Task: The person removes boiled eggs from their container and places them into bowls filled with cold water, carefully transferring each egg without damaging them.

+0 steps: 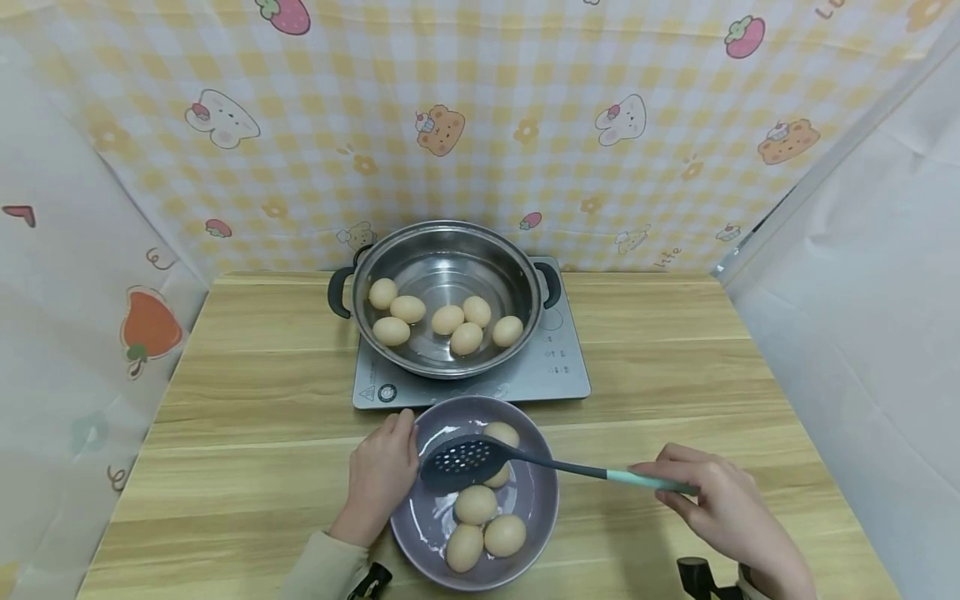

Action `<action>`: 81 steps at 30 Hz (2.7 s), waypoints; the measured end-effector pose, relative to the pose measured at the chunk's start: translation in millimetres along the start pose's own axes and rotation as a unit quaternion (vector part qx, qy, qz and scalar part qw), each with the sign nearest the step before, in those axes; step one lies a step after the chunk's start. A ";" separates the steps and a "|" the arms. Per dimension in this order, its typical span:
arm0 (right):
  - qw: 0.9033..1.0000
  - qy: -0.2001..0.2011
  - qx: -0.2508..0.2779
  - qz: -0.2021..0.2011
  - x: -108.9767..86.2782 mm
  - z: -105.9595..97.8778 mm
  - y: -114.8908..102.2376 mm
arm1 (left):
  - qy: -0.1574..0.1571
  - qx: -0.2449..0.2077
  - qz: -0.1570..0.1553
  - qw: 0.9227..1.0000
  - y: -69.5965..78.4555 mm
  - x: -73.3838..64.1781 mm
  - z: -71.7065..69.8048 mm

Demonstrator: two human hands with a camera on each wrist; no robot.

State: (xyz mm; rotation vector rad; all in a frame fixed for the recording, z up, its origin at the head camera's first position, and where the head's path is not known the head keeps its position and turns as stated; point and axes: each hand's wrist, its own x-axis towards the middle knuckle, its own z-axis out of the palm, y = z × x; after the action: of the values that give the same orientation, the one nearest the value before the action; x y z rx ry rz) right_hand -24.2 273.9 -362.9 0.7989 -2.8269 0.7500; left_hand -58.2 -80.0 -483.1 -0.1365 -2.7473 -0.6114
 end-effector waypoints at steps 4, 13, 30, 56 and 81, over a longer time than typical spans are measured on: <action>1.000 0.010 -0.010 -0.003 -0.3 -1.1 0.2 | -0.002 -0.001 -0.001 1.000 0.0 -0.1 -0.4; 0.996 0.027 0.064 -0.057 -0.4 -11.1 9.2 | 0.001 0.001 0.001 1.000 0.5 0.0 -1.1; 0.983 0.151 0.107 -0.009 44.2 -11.2 17.8 | 0.020 -0.004 0.007 1.000 -1.4 -0.8 0.9; 0.974 0.192 -0.117 -0.029 77.5 16.5 15.9 | 0.019 -0.007 0.003 1.000 -1.3 -1.0 1.6; 0.998 0.026 -0.050 0.034 86.6 12.2 8.4 | 0.029 -0.007 0.011 1.000 -1.7 -1.1 2.0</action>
State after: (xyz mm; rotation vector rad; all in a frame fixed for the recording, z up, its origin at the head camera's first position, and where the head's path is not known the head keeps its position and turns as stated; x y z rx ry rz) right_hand -102.3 234.0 -357.0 0.6599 -2.8317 0.6219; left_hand -58.0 -80.7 -485.9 -0.1502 -2.6833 -0.6180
